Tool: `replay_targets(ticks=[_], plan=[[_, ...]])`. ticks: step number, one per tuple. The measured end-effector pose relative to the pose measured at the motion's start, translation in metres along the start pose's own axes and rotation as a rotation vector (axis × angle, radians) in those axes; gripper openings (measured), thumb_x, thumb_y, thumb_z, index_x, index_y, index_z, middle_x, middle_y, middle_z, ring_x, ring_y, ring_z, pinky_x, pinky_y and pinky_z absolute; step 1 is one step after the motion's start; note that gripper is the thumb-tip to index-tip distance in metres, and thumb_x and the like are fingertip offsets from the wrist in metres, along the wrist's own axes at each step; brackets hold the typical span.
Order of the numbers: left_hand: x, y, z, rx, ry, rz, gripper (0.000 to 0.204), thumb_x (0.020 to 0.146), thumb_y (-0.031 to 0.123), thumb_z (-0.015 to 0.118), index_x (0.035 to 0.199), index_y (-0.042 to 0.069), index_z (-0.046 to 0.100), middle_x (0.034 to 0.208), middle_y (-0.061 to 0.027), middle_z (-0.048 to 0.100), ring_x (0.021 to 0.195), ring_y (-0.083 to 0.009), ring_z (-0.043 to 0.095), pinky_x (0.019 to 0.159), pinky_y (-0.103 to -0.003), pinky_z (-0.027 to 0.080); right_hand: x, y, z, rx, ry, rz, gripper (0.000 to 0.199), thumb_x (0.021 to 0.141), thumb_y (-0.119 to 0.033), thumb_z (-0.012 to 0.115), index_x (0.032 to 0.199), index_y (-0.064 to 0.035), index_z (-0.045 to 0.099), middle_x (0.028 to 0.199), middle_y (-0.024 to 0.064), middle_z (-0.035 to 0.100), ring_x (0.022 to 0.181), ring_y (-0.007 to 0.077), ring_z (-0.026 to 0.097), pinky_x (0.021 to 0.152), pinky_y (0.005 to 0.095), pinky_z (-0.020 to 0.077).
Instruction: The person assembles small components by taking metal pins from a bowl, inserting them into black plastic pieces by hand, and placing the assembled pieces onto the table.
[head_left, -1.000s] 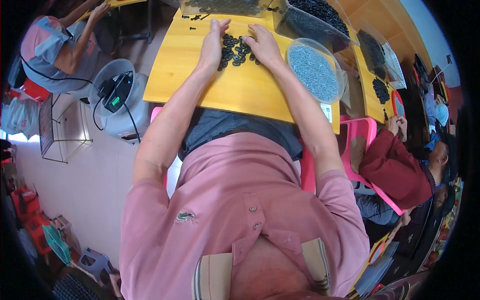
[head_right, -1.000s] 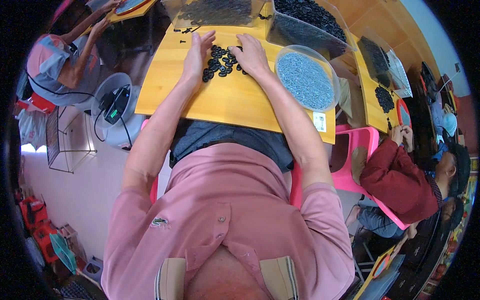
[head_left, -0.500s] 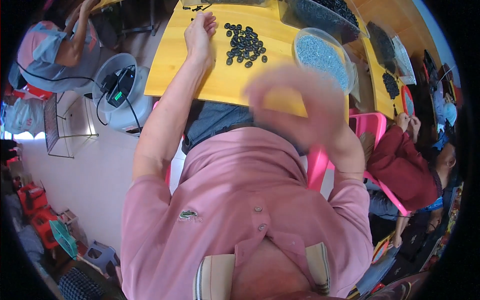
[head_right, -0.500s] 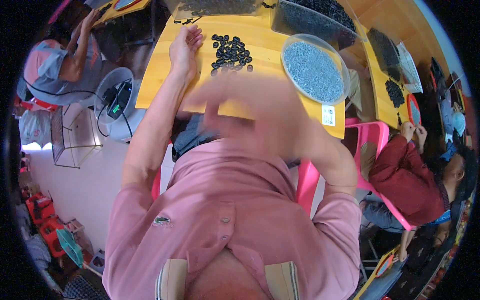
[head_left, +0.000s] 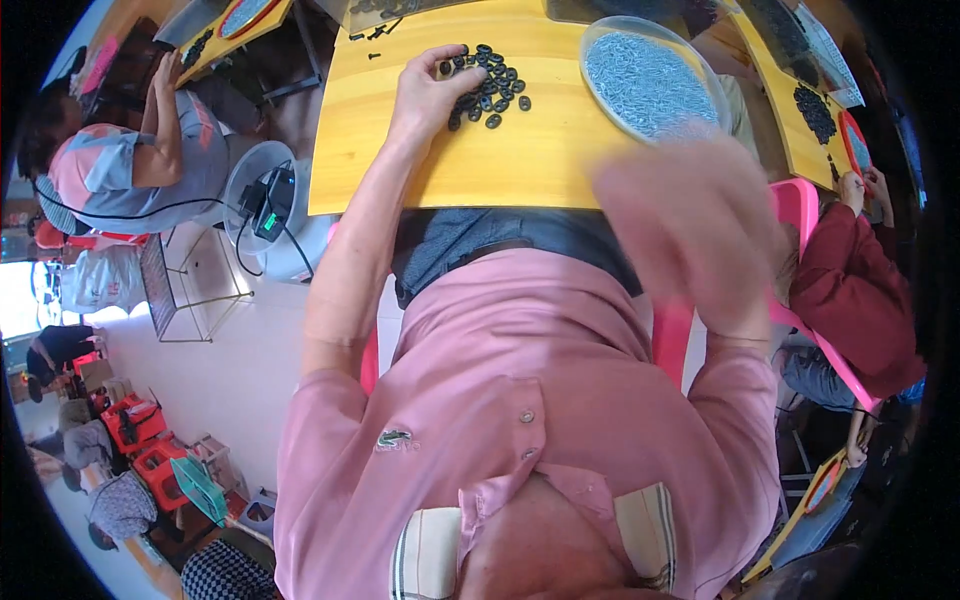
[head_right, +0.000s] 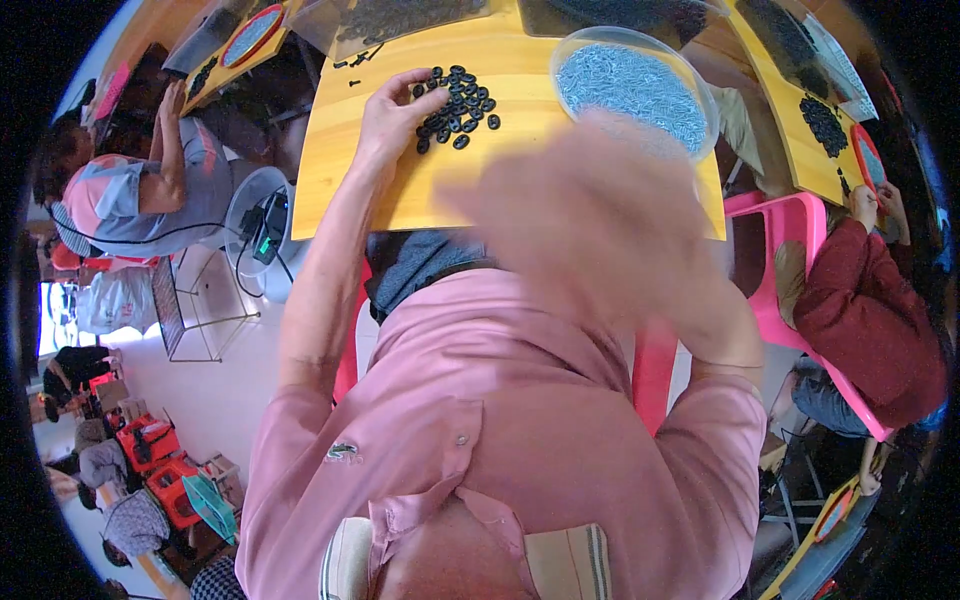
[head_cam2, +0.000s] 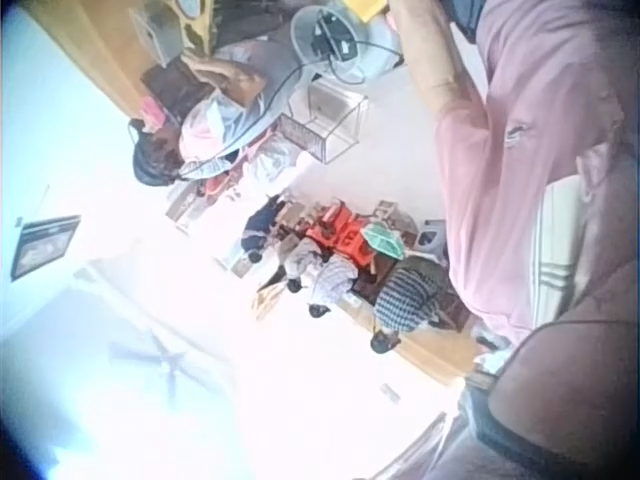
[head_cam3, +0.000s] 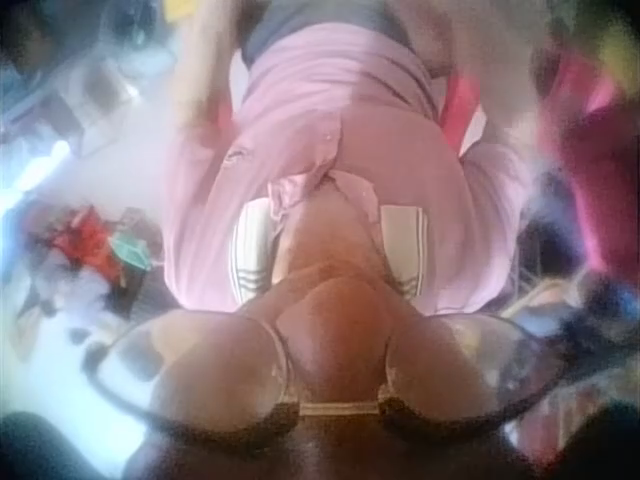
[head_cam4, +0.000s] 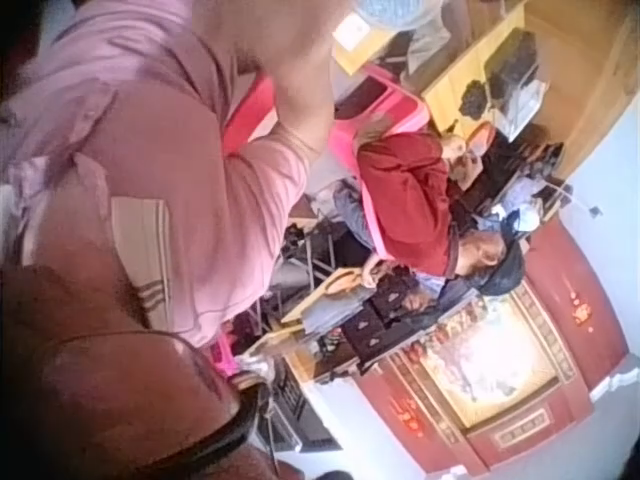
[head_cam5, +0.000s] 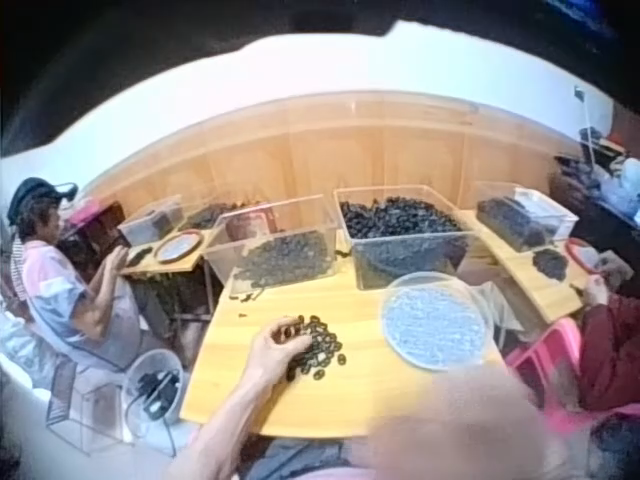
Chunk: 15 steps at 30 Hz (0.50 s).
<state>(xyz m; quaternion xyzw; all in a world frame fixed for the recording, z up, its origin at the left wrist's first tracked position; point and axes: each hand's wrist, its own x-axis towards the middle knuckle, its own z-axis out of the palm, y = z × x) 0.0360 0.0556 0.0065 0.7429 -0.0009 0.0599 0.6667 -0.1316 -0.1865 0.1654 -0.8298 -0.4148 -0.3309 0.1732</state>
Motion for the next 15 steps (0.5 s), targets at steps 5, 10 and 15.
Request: replay_targets(ticks=[5, 10, 15], plan=[[-0.008, -0.012, -0.005, 0.585, -0.075, 0.384, 0.052, 0.069, 0.021, 0.081, 0.115, 0.002, 0.065, 0.125, -0.0233, 0.055, 0.123, -0.0338, 0.049, 0.105, -0.039, 0.039, -0.013, 0.087, 0.128, 0.37, -0.134, 0.323, 0.015, 0.085, -0.01, 0.063, 0.096, -0.0029, 0.069, 0.082, 0.0143, 0.068, 0.072, 0.0285, 0.066, 0.066, 0.0343, 0.0512], [-0.013, -0.011, -0.019, 0.499, -0.037, 0.317, 0.048, 0.073, 0.021, 0.079, 0.116, 0.004, 0.065, 0.129, -0.0214, 0.053, 0.124, -0.0337, 0.049, 0.106, -0.038, 0.039, -0.022, 0.086, 0.158, 0.403, -0.394, 0.4, 0.017, 0.083, -0.015, 0.063, 0.095, -0.003, 0.068, 0.083, 0.015, 0.067, 0.077, 0.031, 0.066, 0.071, 0.0401, 0.0509], [-0.021, -0.011, -0.015, 0.639, -0.038, 0.499, 0.038, 0.078, 0.022, 0.076, 0.112, 0.007, 0.068, 0.132, -0.0222, 0.051, 0.124, -0.0344, 0.05, 0.106, -0.04, 0.038, -0.024, 0.082, 0.177, 0.343, -0.373, 0.282, 0.023, 0.083, -0.016, 0.063, 0.102, -0.0041, 0.066, 0.09, 0.0154, 0.067, 0.081, 0.0332, 0.065, 0.074, 0.042, 0.0506]])
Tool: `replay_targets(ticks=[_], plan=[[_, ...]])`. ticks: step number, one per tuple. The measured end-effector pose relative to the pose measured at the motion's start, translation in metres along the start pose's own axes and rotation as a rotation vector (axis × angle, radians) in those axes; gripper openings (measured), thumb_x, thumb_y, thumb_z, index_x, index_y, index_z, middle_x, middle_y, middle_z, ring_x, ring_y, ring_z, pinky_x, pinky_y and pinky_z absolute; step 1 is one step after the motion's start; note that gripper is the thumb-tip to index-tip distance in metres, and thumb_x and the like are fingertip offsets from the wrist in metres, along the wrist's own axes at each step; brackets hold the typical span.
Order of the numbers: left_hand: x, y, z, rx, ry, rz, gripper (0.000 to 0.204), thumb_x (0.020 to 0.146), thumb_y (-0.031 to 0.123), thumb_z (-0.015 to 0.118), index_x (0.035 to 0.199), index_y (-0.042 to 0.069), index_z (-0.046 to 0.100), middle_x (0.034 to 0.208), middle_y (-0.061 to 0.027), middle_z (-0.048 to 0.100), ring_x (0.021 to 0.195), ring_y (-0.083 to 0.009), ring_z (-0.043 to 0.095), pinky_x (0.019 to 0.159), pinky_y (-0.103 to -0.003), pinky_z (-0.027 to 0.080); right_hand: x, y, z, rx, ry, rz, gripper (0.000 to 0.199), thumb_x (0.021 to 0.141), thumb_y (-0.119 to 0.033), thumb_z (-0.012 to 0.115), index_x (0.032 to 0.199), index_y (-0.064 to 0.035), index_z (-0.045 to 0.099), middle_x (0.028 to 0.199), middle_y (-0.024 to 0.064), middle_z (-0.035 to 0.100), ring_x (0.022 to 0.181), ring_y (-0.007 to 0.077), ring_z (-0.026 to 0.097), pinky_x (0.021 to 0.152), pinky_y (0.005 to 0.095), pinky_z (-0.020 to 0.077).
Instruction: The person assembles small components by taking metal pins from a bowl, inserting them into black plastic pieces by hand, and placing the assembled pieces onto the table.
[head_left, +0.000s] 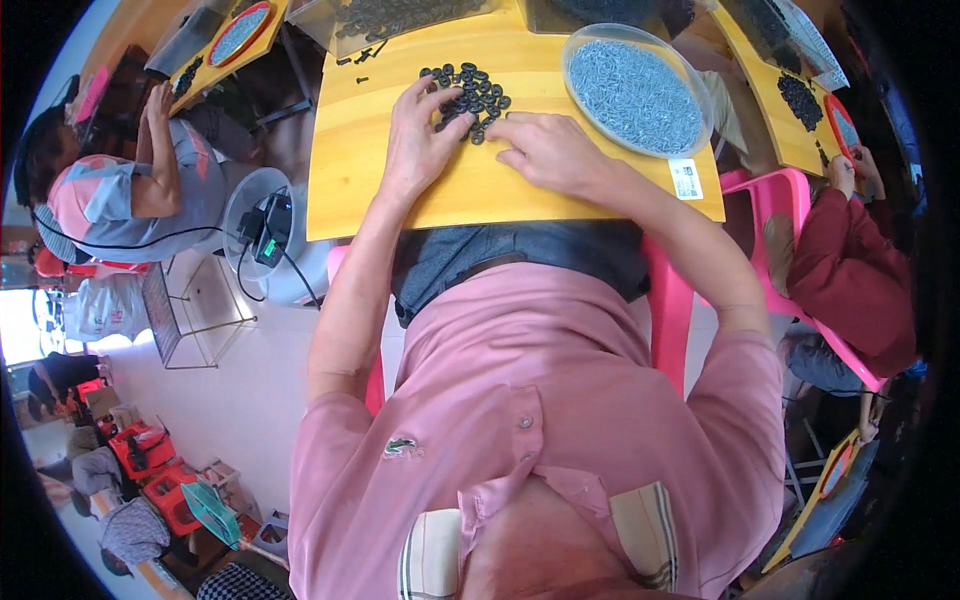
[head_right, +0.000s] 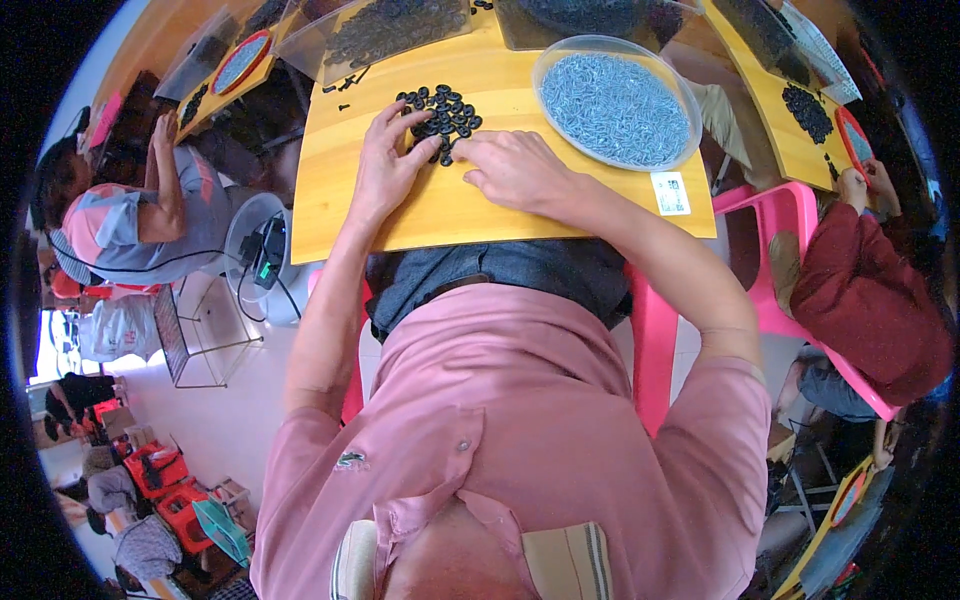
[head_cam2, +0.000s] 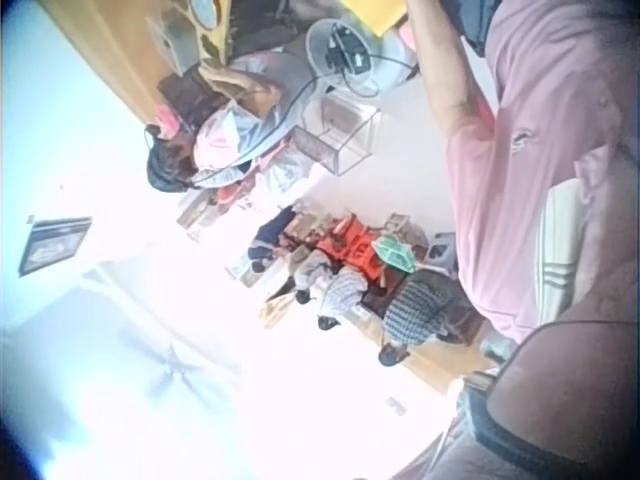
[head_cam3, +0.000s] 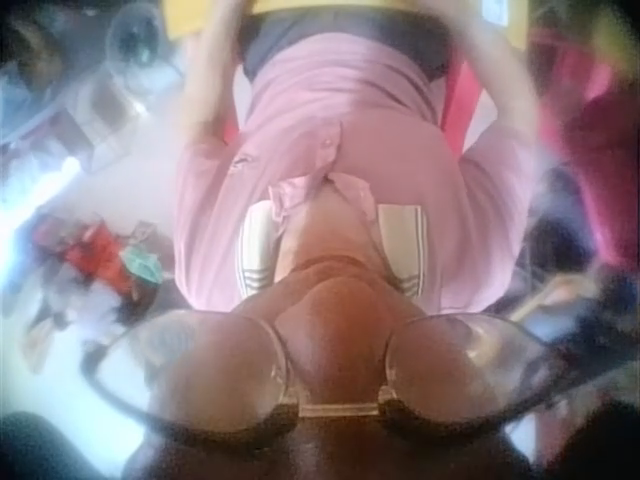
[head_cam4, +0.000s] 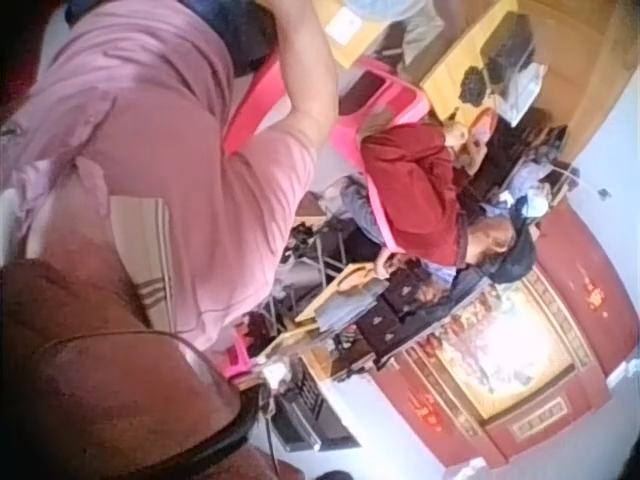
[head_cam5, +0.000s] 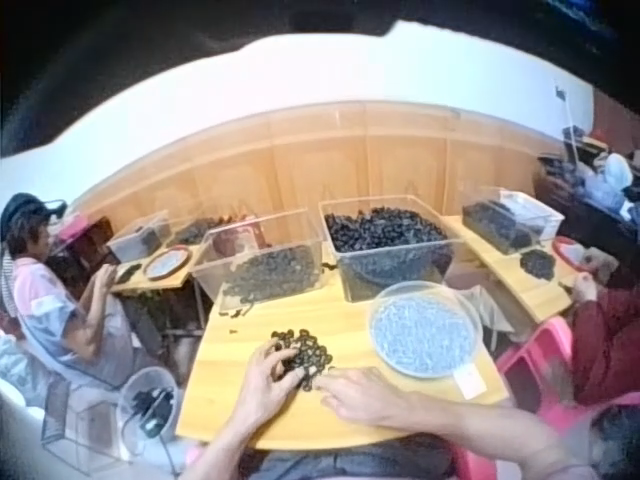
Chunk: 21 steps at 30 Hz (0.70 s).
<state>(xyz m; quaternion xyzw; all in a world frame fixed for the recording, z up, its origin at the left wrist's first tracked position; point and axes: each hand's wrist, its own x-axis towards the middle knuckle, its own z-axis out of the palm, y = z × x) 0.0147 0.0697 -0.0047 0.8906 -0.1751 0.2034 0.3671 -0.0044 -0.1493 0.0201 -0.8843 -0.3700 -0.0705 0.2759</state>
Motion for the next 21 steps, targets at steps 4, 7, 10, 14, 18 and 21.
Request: replay_targets(ticks=[4, 7, 10, 14, 18, 21], plan=[[-0.004, -0.003, -0.003, -0.032, -0.086, 0.008, 0.03, 0.082, 0.015, 0.07, 0.111, 0.008, 0.07, 0.134, -0.022, 0.05, 0.126, -0.0354, 0.047, 0.106, -0.041, 0.038, 0.003, 0.003, -0.007, -0.099, 0.034, 0.024, 0.024, 0.083, -0.016, 0.062, 0.103, -0.0035, 0.066, 0.091, 0.0165, 0.066, 0.083, 0.034, 0.064, 0.076, 0.0434, 0.0503], [-0.004, 0.003, -0.008, -0.017, -0.054, 0.08, 0.028, 0.083, 0.005, 0.064, 0.109, 0.012, 0.071, 0.132, -0.0204, 0.053, 0.125, -0.0362, 0.047, 0.107, -0.042, 0.037, 0.014, 0.006, -0.022, -0.127, -0.011, 0.066, 0.022, 0.082, -0.015, 0.062, 0.099, -0.0019, 0.067, 0.089, 0.017, 0.067, 0.083, 0.0345, 0.065, 0.076, 0.0435, 0.0507], [-0.007, -0.001, -0.007, 0.046, -0.052, 0.234, 0.031, 0.082, -0.001, 0.06, 0.107, 0.014, 0.072, 0.13, -0.0195, 0.054, 0.123, -0.036, 0.049, 0.107, -0.042, 0.037, 0.039, 0.006, -0.036, -0.124, -0.023, 0.118, 0.019, 0.082, -0.013, 0.06, 0.093, -0.0005, 0.069, 0.087, 0.0174, 0.069, 0.083, 0.0341, 0.067, 0.076, 0.0429, 0.0515], [-0.007, -0.005, -0.01, -0.033, -0.06, 0.12, 0.029, 0.083, 0.001, 0.06, 0.107, 0.012, 0.071, 0.13, -0.0186, 0.055, 0.123, -0.035, 0.049, 0.106, -0.04, 0.038, 0.085, 0.012, -0.032, -0.123, 0.022, 0.146, 0.019, 0.081, -0.012, 0.06, 0.091, -0.0002, 0.071, 0.086, 0.0181, 0.07, 0.083, 0.0334, 0.068, 0.076, 0.0419, 0.0522], [-0.005, 0.003, -0.012, -0.094, -0.019, 0.072, 0.025, 0.084, 0.004, 0.061, 0.107, 0.01, 0.071, 0.13, -0.0181, 0.054, 0.124, -0.0362, 0.048, 0.106, -0.042, 0.038, 0.121, 0.033, -0.007, -0.138, -0.031, 0.19, 0.017, 0.077, -0.011, 0.062, 0.087, -0.0021, 0.072, 0.087, 0.0234, 0.068, 0.086, 0.0388, 0.067, 0.077, 0.0473, 0.0525], [-0.008, 0.006, -0.013, 0.043, -0.07, 0.242, 0.023, 0.084, 0.007, 0.063, 0.106, 0.009, 0.07, 0.13, -0.0181, 0.054, 0.124, -0.0369, 0.047, 0.106, -0.043, 0.038, 0.131, 0.038, 0.006, -0.156, -0.101, 0.23, 0.018, 0.077, -0.013, 0.063, 0.086, -0.0007, 0.072, 0.088, 0.0253, 0.068, 0.086, 0.0411, 0.067, 0.076, 0.0483, 0.0525]])
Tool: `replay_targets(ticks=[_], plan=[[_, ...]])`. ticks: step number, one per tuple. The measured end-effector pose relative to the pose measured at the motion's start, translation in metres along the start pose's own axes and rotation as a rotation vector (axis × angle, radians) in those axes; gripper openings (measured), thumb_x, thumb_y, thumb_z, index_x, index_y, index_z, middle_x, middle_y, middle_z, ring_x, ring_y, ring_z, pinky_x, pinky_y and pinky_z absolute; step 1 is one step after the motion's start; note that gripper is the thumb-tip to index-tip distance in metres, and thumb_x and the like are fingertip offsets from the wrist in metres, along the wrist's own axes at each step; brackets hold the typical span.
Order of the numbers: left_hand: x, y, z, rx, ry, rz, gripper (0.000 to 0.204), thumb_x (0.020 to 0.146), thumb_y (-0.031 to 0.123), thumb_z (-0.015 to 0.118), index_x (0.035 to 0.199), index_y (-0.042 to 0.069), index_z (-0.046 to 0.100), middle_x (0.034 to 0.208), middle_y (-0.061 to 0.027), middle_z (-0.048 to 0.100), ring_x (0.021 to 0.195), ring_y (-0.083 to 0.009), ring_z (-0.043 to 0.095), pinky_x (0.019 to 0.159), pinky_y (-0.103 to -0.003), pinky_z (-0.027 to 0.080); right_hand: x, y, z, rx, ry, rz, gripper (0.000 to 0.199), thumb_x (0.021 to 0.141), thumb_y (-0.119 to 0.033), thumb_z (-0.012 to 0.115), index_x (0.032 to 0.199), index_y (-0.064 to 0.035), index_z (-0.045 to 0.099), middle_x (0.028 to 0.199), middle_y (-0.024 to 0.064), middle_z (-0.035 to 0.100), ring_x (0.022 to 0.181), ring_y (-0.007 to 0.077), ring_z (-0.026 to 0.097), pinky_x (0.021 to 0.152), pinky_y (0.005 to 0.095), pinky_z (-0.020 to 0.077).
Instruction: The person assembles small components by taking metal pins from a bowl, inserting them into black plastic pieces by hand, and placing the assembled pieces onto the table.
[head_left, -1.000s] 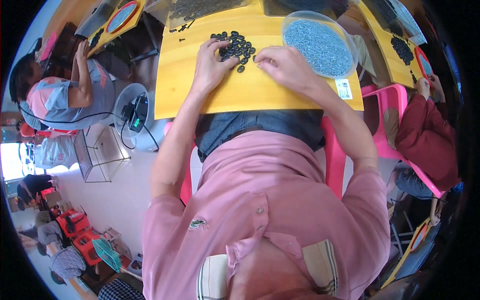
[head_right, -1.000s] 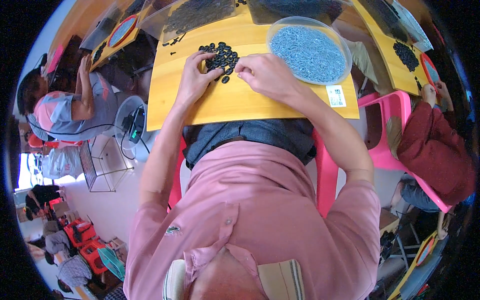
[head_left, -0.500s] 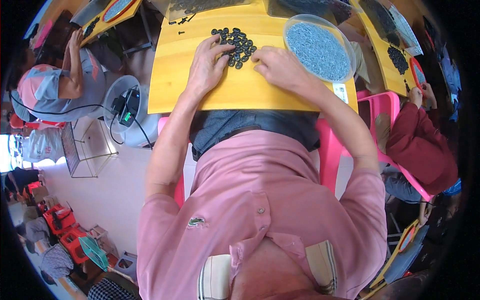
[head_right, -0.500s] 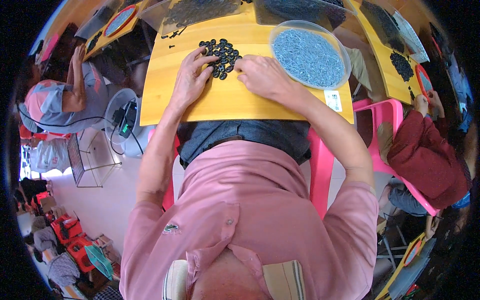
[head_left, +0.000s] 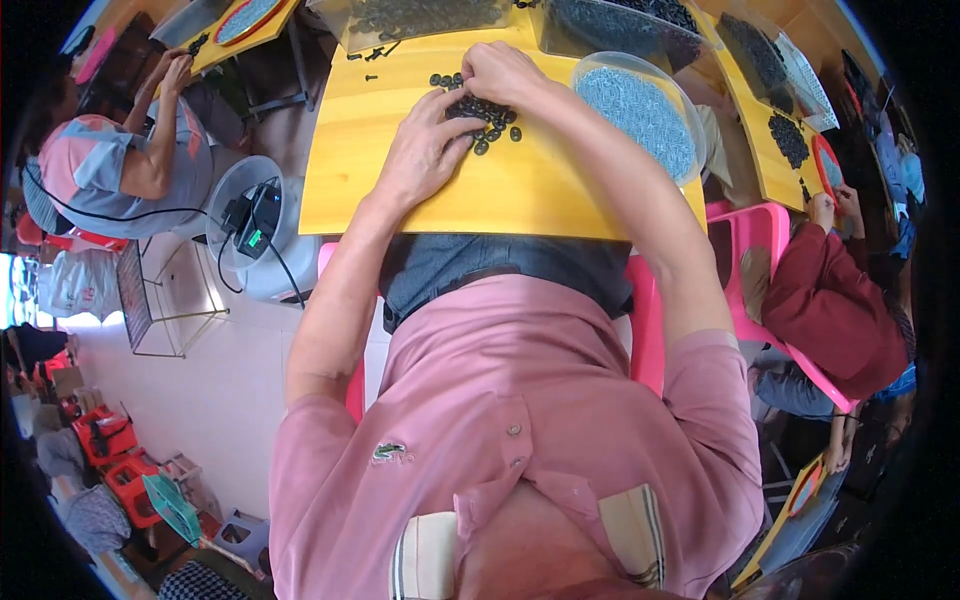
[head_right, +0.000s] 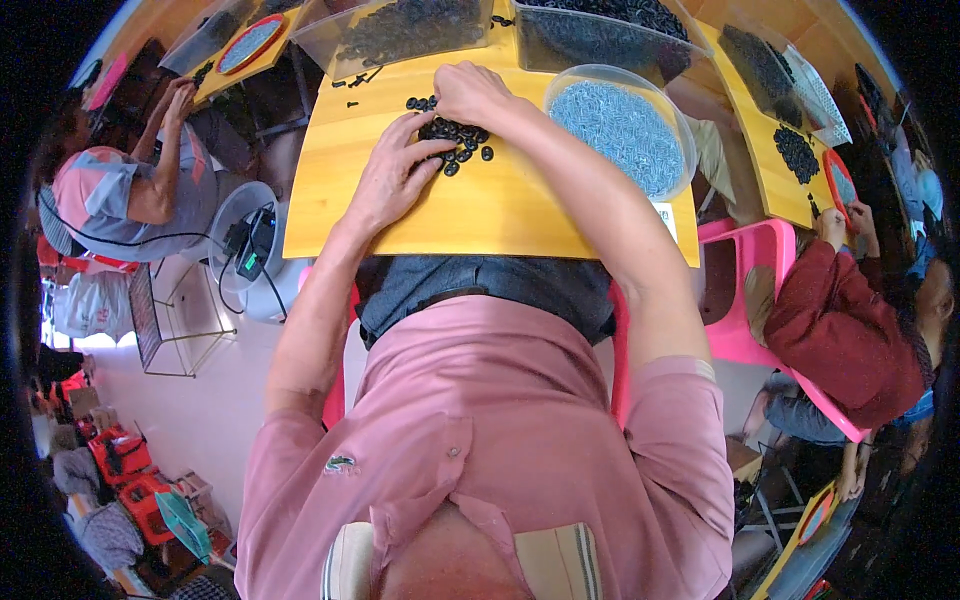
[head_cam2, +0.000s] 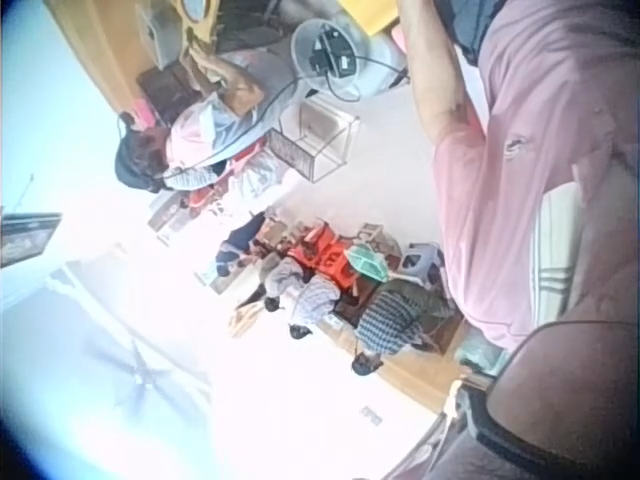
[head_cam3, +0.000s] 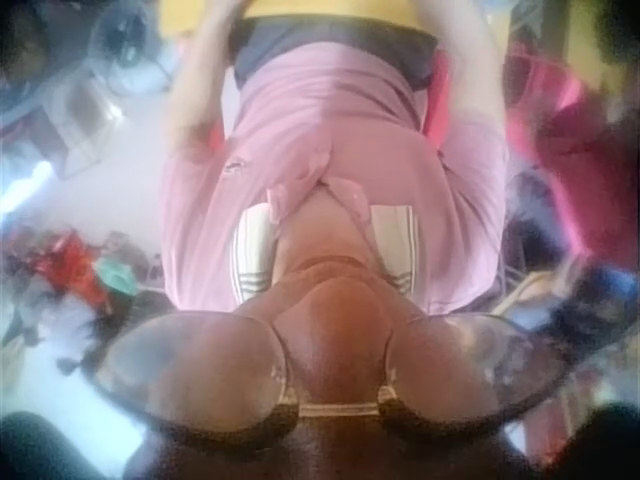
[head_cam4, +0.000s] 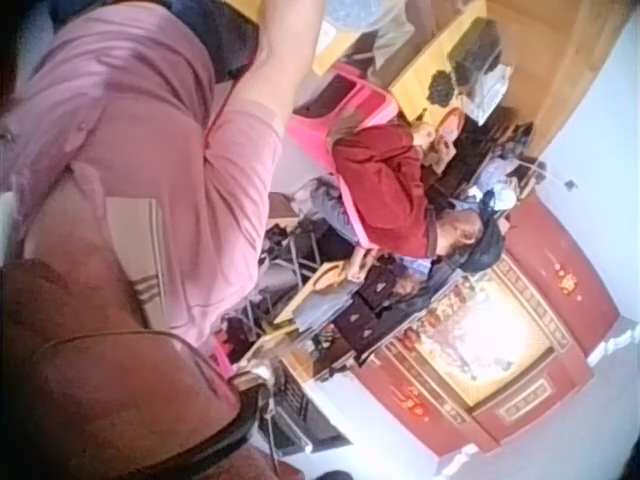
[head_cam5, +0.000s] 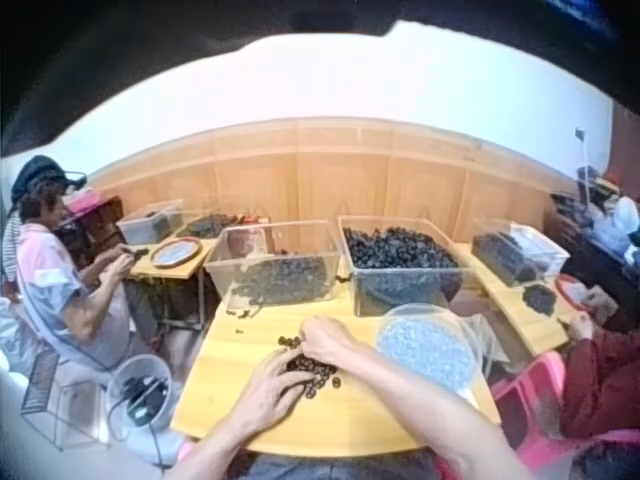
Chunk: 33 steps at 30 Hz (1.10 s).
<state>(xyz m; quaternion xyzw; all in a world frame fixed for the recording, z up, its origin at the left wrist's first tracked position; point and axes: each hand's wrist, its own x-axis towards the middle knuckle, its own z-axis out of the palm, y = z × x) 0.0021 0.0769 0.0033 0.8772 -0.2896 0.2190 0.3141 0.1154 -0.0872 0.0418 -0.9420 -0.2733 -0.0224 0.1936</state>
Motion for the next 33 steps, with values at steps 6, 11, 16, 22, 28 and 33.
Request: replay_targets(ticks=[6, 11, 16, 22, 28, 33], plan=[[0.0, -0.008, -0.003, -0.026, -0.068, -0.036, 0.023, 0.087, 0.012, 0.063, 0.109, 0.008, 0.069, 0.134, -0.0174, 0.052, 0.13, -0.0356, 0.043, 0.109, -0.043, 0.035, 0.009, -0.001, 0.01, -0.033, -0.004, 0.048, 0.02, 0.076, -0.013, 0.064, 0.09, -0.0015, 0.071, 0.093, 0.0241, 0.068, 0.091, 0.0391, 0.066, 0.08, 0.0459, 0.0523], [0.004, 0.004, -0.004, 0.035, -0.121, -0.004, 0.024, 0.086, 0.013, 0.067, 0.109, 0.008, 0.069, 0.134, -0.0168, 0.052, 0.129, -0.0348, 0.044, 0.109, -0.042, 0.034, 0.008, -0.002, 0.006, 0.045, -0.034, 0.111, 0.022, 0.08, -0.013, 0.06, 0.095, 0.0006, 0.07, 0.101, 0.0258, 0.067, 0.098, 0.041, 0.065, 0.083, 0.0486, 0.0514], [0.002, 0.001, -0.003, -0.041, -0.032, -0.086, 0.025, 0.084, 0.011, 0.068, 0.109, 0.007, 0.069, 0.13, -0.0165, 0.055, 0.124, -0.0335, 0.049, 0.105, -0.04, 0.039, -0.002, -0.004, 0.003, 0.22, 0.017, 0.115, 0.019, 0.077, -0.015, 0.067, 0.093, -0.003, 0.069, 0.091, 0.0164, 0.07, 0.087, 0.0308, 0.067, 0.075, 0.0404, 0.0522], [0.017, 0.012, -0.002, -0.748, 0.263, -0.49, 0.029, 0.087, 0.006, 0.07, 0.114, -0.001, 0.066, 0.107, -0.0067, 0.066, 0.093, -0.0121, 0.063, 0.083, -0.024, 0.051, -0.054, -0.007, -0.028, 0.886, -0.03, 0.137, 0.015, 0.081, -0.011, 0.072, 0.091, -0.0021, 0.065, 0.076, 0.0045, 0.068, 0.063, 0.0106, 0.064, 0.057, 0.0234, 0.0476], [0.021, 0.032, -0.001, -1.11, 0.129, -0.631, 0.022, 0.091, 0.005, 0.066, 0.112, -0.001, 0.065, 0.101, -0.0099, 0.068, 0.091, -0.0166, 0.065, 0.082, -0.027, 0.053, -0.112, -0.02, -0.033, 1.231, 0.029, 0.183, 0.016, 0.084, -0.011, 0.071, 0.094, -0.0003, 0.064, 0.076, 0.0048, 0.068, 0.061, 0.0102, 0.064, 0.056, 0.0212, 0.0453], [0.031, 0.049, 0.012, -1.362, 0.185, -0.663, 0.018, 0.091, 0.005, 0.066, 0.108, 0.0, 0.066, 0.099, -0.009, 0.069, 0.086, -0.0156, 0.067, 0.08, -0.027, 0.055, -0.118, -0.014, -0.026, 1.355, 0.23, 0.186, 0.017, 0.084, -0.011, 0.071, 0.095, 0.0003, 0.065, 0.076, 0.0048, 0.067, 0.061, 0.0094, 0.06, 0.056, 0.0213, 0.0438]])
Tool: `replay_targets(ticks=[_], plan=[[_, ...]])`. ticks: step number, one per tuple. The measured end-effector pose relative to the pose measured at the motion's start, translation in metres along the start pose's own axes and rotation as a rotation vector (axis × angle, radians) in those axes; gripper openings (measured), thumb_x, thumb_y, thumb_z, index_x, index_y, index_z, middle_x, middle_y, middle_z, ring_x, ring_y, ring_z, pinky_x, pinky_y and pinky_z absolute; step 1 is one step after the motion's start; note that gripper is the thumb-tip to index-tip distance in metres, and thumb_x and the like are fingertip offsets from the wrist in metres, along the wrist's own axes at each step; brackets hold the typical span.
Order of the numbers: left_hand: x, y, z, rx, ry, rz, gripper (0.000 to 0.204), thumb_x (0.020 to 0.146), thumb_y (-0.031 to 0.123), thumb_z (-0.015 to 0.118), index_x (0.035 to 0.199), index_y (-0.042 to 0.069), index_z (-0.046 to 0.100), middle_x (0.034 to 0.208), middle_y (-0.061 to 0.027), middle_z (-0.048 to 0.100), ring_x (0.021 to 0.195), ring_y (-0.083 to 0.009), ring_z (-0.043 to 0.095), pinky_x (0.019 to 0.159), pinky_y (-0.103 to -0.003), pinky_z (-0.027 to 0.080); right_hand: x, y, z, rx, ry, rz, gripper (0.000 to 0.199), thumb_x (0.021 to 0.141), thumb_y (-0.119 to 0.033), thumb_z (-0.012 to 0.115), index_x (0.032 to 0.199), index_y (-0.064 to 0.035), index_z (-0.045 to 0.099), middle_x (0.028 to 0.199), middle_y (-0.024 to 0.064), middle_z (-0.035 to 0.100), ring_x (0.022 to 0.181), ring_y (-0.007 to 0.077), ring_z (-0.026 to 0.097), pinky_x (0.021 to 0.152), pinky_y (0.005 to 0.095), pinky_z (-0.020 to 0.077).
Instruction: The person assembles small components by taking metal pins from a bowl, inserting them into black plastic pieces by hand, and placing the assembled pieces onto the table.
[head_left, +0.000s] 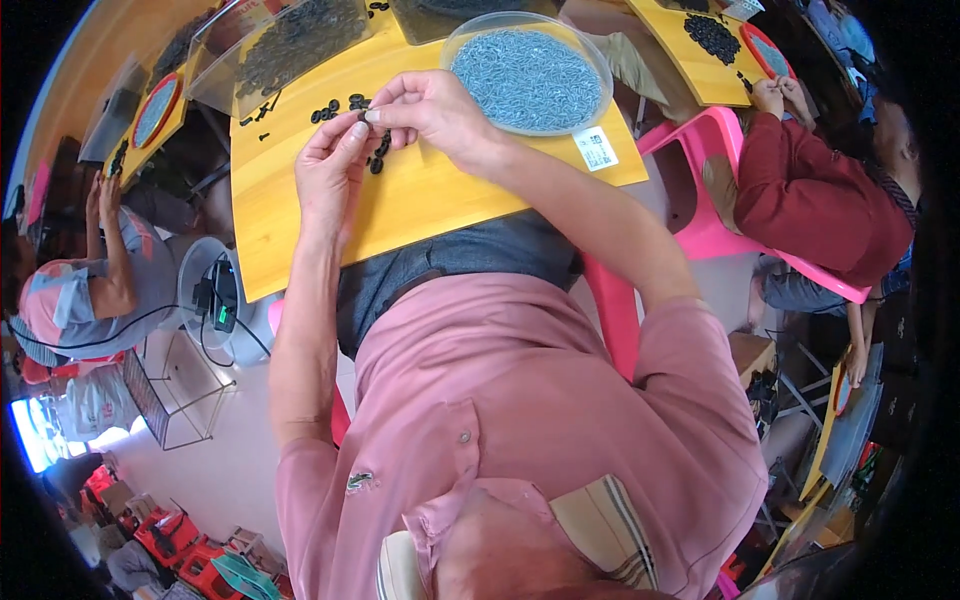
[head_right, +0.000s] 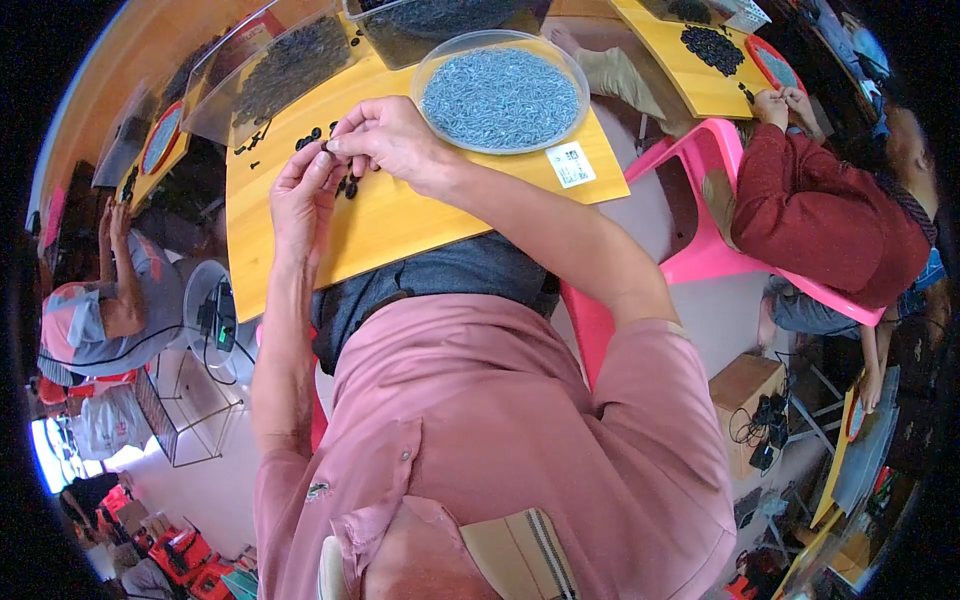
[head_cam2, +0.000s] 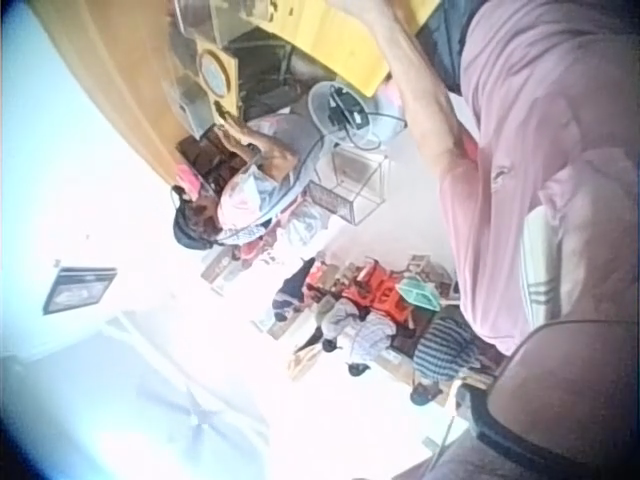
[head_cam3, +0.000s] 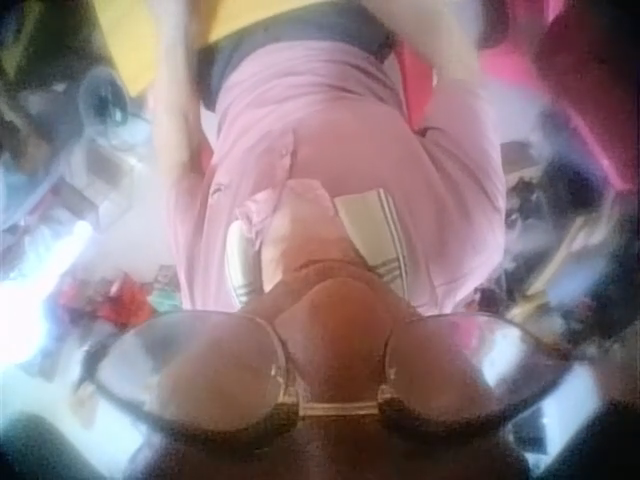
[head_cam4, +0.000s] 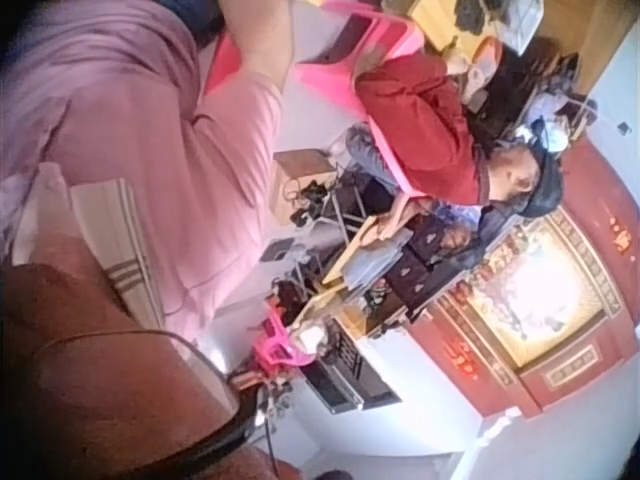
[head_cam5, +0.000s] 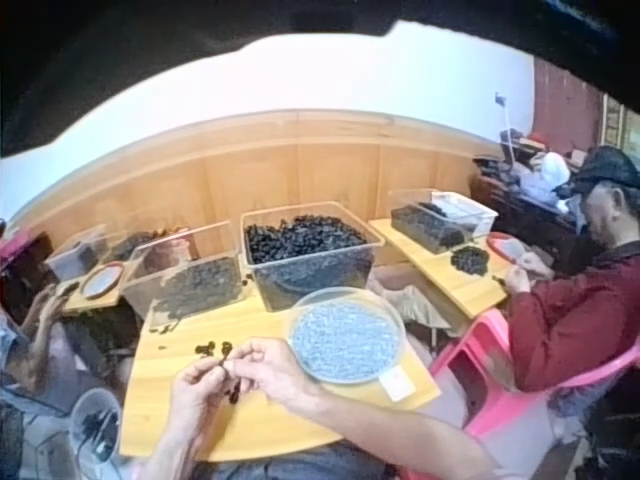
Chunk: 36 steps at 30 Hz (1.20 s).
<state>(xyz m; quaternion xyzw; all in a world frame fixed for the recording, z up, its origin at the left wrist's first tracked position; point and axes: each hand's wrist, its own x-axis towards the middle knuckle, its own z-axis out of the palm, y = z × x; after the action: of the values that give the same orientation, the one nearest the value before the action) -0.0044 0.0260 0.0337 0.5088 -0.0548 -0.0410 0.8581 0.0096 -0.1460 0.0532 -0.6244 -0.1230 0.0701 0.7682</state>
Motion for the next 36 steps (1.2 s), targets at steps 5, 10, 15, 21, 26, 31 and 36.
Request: replay_targets(ticks=[5, 10, 15, 21, 26, 31, 36], plan=[[0.004, -0.013, -0.003, -0.132, -0.001, -0.022, 0.016, 0.091, 0.005, 0.065, 0.106, 0.0, 0.066, 0.098, -0.0096, 0.07, 0.087, -0.016, 0.067, 0.08, -0.027, 0.055, -0.002, 0.008, 0.002, 0.009, 0.029, -0.007, 0.016, 0.084, -0.011, 0.071, 0.095, -0.0002, 0.066, 0.078, 0.0046, 0.067, 0.061, 0.0079, 0.058, 0.057, 0.0212, 0.0438], [0.001, -0.012, -0.014, -0.108, 0.048, -0.025, 0.014, 0.092, 0.005, 0.063, 0.105, -0.001, 0.064, 0.095, -0.0115, 0.069, 0.082, -0.0182, 0.069, 0.074, -0.026, 0.056, 0.004, -0.024, -0.029, -0.672, 0.062, -0.207, 0.017, 0.086, -0.015, 0.068, 0.096, -0.002, 0.071, 0.079, 0.0036, 0.069, 0.067, 0.0102, 0.062, 0.063, 0.0255, 0.0491], [0.001, -0.014, -0.023, -0.062, 0.018, -0.056, 0.015, 0.092, 0.002, 0.063, 0.105, -0.002, 0.064, 0.093, -0.0134, 0.069, 0.081, -0.02, 0.07, 0.073, -0.027, 0.058, -0.004, -0.055, -0.104, -1.179, 0.29, -0.247, 0.02, 0.082, -0.018, 0.068, 0.096, -0.0042, 0.073, 0.079, 0.0083, 0.07, 0.073, 0.0186, 0.067, 0.071, 0.0327, 0.052], [-0.004, -0.018, -0.015, -0.033, -0.013, -0.094, 0.016, 0.091, 0.0, 0.062, 0.106, -0.003, 0.063, 0.092, -0.0132, 0.069, 0.081, -0.0202, 0.07, 0.072, -0.027, 0.059, 0.001, -0.04, -0.125, -1.405, 0.204, -0.014, 0.017, 0.078, -0.015, 0.069, 0.091, -0.0056, 0.074, 0.079, 0.0111, 0.071, 0.077, 0.0225, 0.068, 0.074, 0.0355, 0.0518], [-0.005, -0.022, -0.015, -0.03, -0.039, -0.091, 0.017, 0.092, 0.001, 0.062, 0.109, -0.001, 0.064, 0.094, -0.0118, 0.069, 0.083, -0.0189, 0.07, 0.073, -0.027, 0.059, 0.001, -0.031, -0.128, -1.392, 0.193, 0.049, 0.015, 0.076, -0.013, 0.069, 0.088, -0.0049, 0.073, 0.079, 0.0112, 0.071, 0.078, 0.0223, 0.069, 0.074, 0.035, 0.0515], [-0.008, -0.021, -0.01, -0.038, -0.023, -0.131, 0.017, 0.09, -0.003, 0.063, 0.107, -0.005, 0.063, 0.096, -0.0146, 0.068, 0.087, -0.02, 0.07, 0.077, -0.027, 0.059, 0.001, -0.03, -0.124, -1.442, 0.225, 0.104, 0.015, 0.076, -0.013, 0.069, 0.087, -0.0044, 0.073, 0.079, 0.0131, 0.07, 0.078, 0.0235, 0.069, 0.074, 0.0356, 0.0515], [-0.009, -0.025, -0.01, 0.009, -0.056, -0.132, 0.019, 0.089, -0.006, 0.062, 0.107, -0.005, 0.064, 0.098, -0.0144, 0.068, 0.089, -0.0196, 0.069, 0.082, -0.027, 0.057, 0.003, -0.024, -0.128, -1.461, 0.206, 0.074, 0.017, 0.076, -0.015, 0.068, 0.087, -0.0037, 0.073, 0.078, 0.015, 0.069, 0.077, 0.0259, 0.069, 0.074, 0.0369, 0.0514]])
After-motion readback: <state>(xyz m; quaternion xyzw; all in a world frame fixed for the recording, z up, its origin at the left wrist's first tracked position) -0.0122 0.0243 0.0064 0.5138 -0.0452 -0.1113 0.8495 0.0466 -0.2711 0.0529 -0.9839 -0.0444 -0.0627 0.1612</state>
